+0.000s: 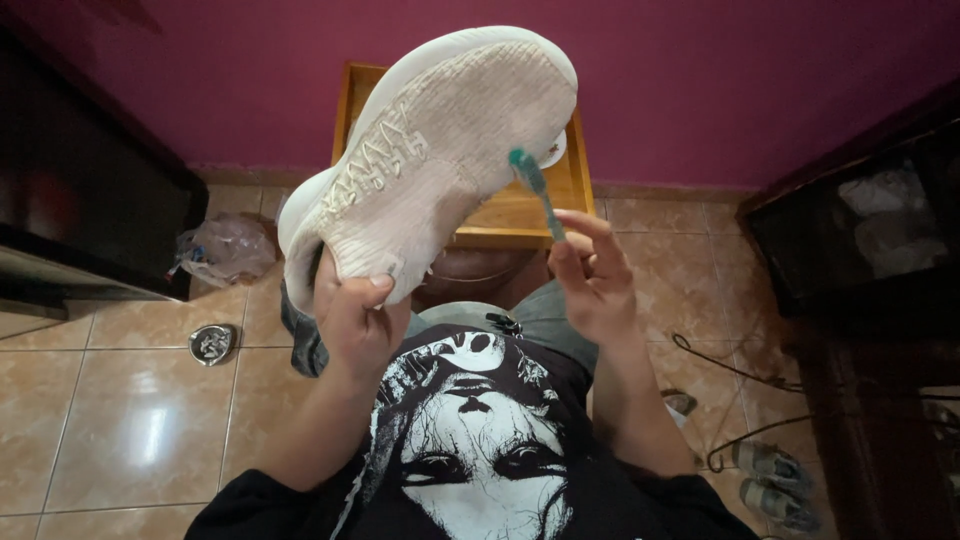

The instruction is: The person scrubs a white sneaker with a toothbrush, focusing on the upper, sole, and laces. They repeatedly dip the brush into a small bowl of liquid and continue scrubbing different areas of the shoe.

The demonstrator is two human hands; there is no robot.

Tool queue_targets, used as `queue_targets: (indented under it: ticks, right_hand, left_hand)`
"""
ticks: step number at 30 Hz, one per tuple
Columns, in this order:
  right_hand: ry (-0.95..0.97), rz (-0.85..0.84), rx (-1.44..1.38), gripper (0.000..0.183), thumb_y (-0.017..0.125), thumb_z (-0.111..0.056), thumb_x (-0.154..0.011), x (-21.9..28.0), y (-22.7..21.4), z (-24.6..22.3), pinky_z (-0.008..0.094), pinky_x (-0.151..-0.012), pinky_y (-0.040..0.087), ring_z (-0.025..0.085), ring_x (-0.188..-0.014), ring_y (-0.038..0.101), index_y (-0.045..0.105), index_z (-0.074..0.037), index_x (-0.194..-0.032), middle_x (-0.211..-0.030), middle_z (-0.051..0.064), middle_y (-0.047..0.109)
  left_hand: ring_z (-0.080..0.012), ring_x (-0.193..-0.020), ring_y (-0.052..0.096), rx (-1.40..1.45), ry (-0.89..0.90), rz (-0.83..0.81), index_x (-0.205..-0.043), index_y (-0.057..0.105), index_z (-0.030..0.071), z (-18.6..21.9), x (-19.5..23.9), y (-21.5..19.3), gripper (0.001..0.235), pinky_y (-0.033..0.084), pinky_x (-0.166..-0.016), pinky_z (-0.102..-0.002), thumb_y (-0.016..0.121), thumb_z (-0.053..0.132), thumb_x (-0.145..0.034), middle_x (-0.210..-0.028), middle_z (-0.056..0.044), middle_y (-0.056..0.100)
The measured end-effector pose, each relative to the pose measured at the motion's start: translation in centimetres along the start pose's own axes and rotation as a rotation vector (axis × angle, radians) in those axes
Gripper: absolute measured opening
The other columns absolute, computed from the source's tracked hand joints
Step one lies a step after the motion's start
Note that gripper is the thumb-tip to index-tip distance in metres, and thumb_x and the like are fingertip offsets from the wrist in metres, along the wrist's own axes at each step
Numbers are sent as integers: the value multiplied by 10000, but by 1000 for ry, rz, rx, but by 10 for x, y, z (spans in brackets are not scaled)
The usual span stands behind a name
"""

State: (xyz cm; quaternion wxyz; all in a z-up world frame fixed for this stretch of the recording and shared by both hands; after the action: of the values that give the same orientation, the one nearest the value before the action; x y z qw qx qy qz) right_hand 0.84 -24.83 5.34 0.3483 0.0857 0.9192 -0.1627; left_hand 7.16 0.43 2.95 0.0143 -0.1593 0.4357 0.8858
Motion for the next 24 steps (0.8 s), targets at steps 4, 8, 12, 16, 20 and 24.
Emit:
queue_targets:
  ticks: [4, 8, 12, 16, 20, 24]
  right_hand:
    - [36, -32, -92, 340, 494, -71, -1051, 4, 6, 6, 217, -418, 279, 70, -414, 325, 546, 25, -1373, -568, 17, 491]
    - [31, -86, -143, 333, 540, -76, -1020, 19, 14, 34, 236, -399, 265, 89, -378, 325, 585, 3, -1341, -529, 27, 504]
    - [49, -120, -188, 289, 650, 71, -911, -1, 19, 0, 220, -409, 263, 72, -427, 290, 687, 10, -1191, -510, 9, 467]
    - [-7, -1, -39, 323, 525, 19, -1002, 1, -7, 2, 228, -397, 252, 96, -405, 261, 621, 42, -1310, -521, 29, 457]
    - [-6, -10, -87, 312, 531, 41, -992, 3, 1, -3, 223, -385, 254, 99, -402, 236, 631, 78, -1285, -515, 33, 427]
    - [27, -19, -110, 299, 585, 31, -965, 4, -8, 16, 220, -384, 271, 80, -376, 262, 667, 60, -1252, -495, 16, 423]
  left_hand:
    - [-274, -1073, 673, -22, 29, -8, -1289, 523, -85, 3, 1, 2, 566, 562, -1006, -454, 530, -76, -723, -979, -195, 651]
    - [-277, -1080, 672, -47, 58, -9, -1293, 519, -91, 7, 1, 3, 559, 564, -1008, -456, 526, -74, -735, -995, -202, 654]
    - [-280, -1085, 671, -68, 75, -10, -1296, 517, -94, 9, 1, 4, 554, 565, -1010, -457, 524, -73, -743, -1006, -207, 656]
    - [-283, -1093, 670, -93, 100, -16, -1301, 514, -100, 11, 1, 6, 547, 567, -1012, -458, 521, -70, -755, -1022, -215, 658]
    - [-287, -1101, 669, -118, 125, -27, -1305, 511, -105, 13, 3, 10, 540, 569, -1014, -460, 518, -68, -767, -1038, -222, 661]
    - [-289, -1106, 668, -135, 142, -32, -1308, 509, -109, 16, 2, 11, 535, 570, -1016, -461, 515, -67, -775, -1049, -227, 663]
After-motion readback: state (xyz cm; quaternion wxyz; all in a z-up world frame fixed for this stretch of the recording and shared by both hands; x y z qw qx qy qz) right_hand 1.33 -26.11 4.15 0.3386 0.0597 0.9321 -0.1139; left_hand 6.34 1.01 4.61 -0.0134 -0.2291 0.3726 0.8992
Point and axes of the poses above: each hand's wrist, its own x-axis away from the middle knuckle, its own y-axis out of the palm, z = x × y, the point moved 9 cm from there along -x, towards the middle knuckle
